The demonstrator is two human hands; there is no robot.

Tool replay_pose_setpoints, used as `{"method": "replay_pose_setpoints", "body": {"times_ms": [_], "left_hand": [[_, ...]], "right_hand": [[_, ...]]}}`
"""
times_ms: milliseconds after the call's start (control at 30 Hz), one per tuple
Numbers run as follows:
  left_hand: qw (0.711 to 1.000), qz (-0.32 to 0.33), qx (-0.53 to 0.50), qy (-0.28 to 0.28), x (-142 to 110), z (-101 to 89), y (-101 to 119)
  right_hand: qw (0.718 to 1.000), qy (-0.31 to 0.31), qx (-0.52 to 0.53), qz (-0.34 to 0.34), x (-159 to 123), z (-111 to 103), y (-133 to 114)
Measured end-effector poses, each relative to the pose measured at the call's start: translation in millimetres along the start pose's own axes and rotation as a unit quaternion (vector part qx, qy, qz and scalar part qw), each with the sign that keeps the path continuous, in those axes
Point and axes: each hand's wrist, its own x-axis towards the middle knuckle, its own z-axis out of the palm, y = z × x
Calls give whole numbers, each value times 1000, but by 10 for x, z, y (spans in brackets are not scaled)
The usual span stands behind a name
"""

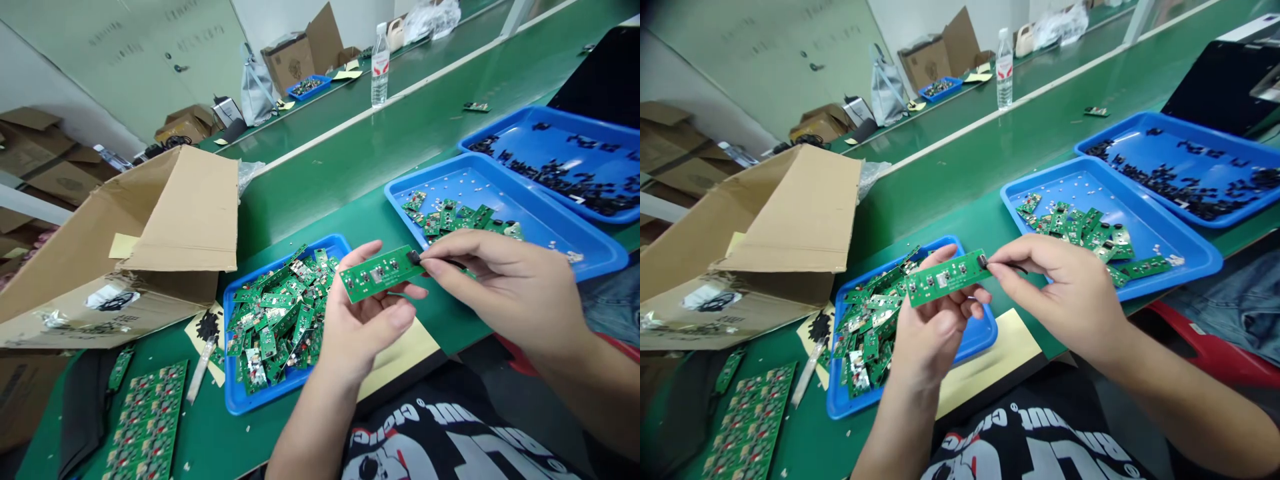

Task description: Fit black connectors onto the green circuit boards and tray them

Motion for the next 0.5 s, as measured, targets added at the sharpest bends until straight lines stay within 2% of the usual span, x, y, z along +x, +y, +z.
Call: {"method": "replay_pose_setpoints", "body": {"times_ms": [100, 167, 367, 500], "left_hand": [[993, 25, 11, 115, -5, 124, -150], [989, 18, 11, 146, 20, 162, -170], [993, 5, 32, 112, 50, 127, -41], [990, 46, 71, 117, 38, 128, -31]], "right_hand": [[997, 2, -36, -69, -19, 63, -24], [992, -2, -59, -110, -23, 59, -17], [976, -17, -92, -198, 34, -73, 43], [970, -22, -114, -215, 61, -113, -6]]}}
